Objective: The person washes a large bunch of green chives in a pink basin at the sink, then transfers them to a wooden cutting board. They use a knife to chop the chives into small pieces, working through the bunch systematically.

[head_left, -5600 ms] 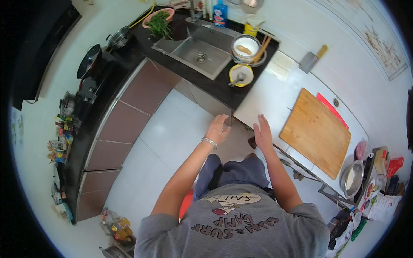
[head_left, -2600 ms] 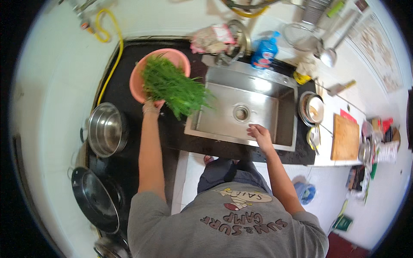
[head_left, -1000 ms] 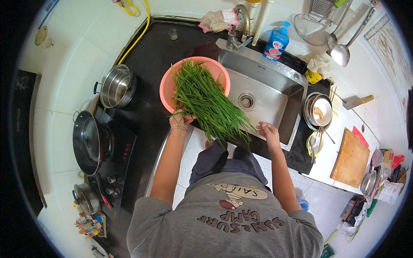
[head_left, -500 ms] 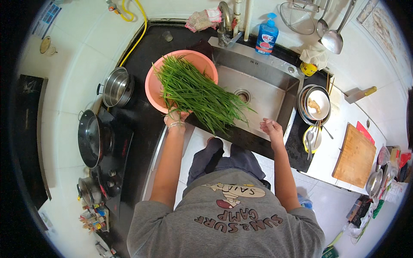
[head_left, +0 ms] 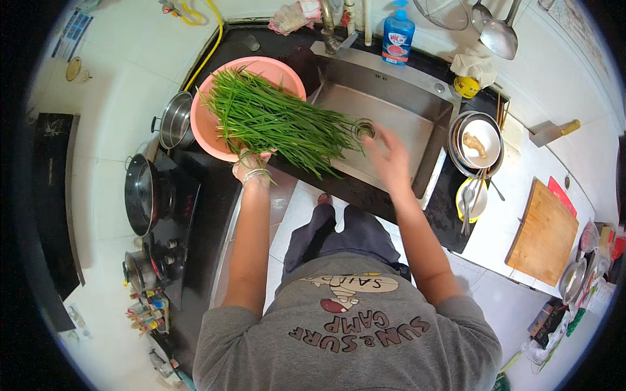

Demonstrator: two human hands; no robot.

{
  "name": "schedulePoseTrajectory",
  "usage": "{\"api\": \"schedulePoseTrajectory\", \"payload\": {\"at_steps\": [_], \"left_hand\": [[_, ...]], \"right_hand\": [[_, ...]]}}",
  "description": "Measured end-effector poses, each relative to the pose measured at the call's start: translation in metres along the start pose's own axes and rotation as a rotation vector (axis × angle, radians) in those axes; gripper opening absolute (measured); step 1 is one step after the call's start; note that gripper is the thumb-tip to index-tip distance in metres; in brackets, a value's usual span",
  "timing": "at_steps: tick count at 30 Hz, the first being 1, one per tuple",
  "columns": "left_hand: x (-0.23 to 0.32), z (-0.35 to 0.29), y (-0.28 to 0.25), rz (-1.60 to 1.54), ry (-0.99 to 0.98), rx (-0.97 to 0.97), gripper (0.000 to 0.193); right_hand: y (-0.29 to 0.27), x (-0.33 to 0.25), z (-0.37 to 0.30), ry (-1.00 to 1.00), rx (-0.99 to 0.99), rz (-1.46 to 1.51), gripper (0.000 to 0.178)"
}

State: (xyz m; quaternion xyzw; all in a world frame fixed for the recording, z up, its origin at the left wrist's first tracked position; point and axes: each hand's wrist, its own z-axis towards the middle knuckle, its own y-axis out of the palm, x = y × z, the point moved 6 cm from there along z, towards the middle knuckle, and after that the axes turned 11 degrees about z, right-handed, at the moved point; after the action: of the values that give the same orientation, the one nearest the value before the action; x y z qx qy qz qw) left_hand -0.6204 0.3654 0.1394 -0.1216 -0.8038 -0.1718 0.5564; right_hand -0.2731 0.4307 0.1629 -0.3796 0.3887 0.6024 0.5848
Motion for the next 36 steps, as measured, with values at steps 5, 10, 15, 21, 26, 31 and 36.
{"api": "schedulePoseTrajectory", "payload": {"at_steps": [5, 10, 15, 21, 26, 31, 36], "left_hand": [[0.009, -0.035, 0.008, 0.026, 0.073, 0.074, 0.018], [0.011, -0.062, 0.015, -0.009, 0.032, 0.111, 0.014], [0.021, -0.059, 0.015, -0.139, 0.128, 0.078, 0.007], [0.051, -0.043, 0.01, -0.001, 0.558, -0.03, 0.013], [0.071, -0.043, 0.01, 0.129, 0.739, 0.015, 0.012], [0.089, -0.046, 0.02, 0.192, 0.845, -0.063, 0.011], [0.1, -0.053, 0.021, 0.237, 0.912, -0.075, 0.015]], "right_hand": [[0.15, -0.111, 0.067, -0.27, -0.278, -0.25, 0.082], [0.231, -0.096, 0.09, 0.154, -0.502, -0.524, 0.135], [0.243, -0.09, 0.086, 0.151, -0.532, -0.622, 0.145], [0.257, -0.085, 0.101, 0.282, -0.446, -0.419, 0.153], [0.261, -0.089, 0.112, 0.302, -0.449, -0.315, 0.154], [0.258, -0.091, 0.123, 0.309, -0.412, -0.228, 0.152], [0.258, -0.093, 0.128, 0.249, -0.337, -0.145, 0.152]]}}
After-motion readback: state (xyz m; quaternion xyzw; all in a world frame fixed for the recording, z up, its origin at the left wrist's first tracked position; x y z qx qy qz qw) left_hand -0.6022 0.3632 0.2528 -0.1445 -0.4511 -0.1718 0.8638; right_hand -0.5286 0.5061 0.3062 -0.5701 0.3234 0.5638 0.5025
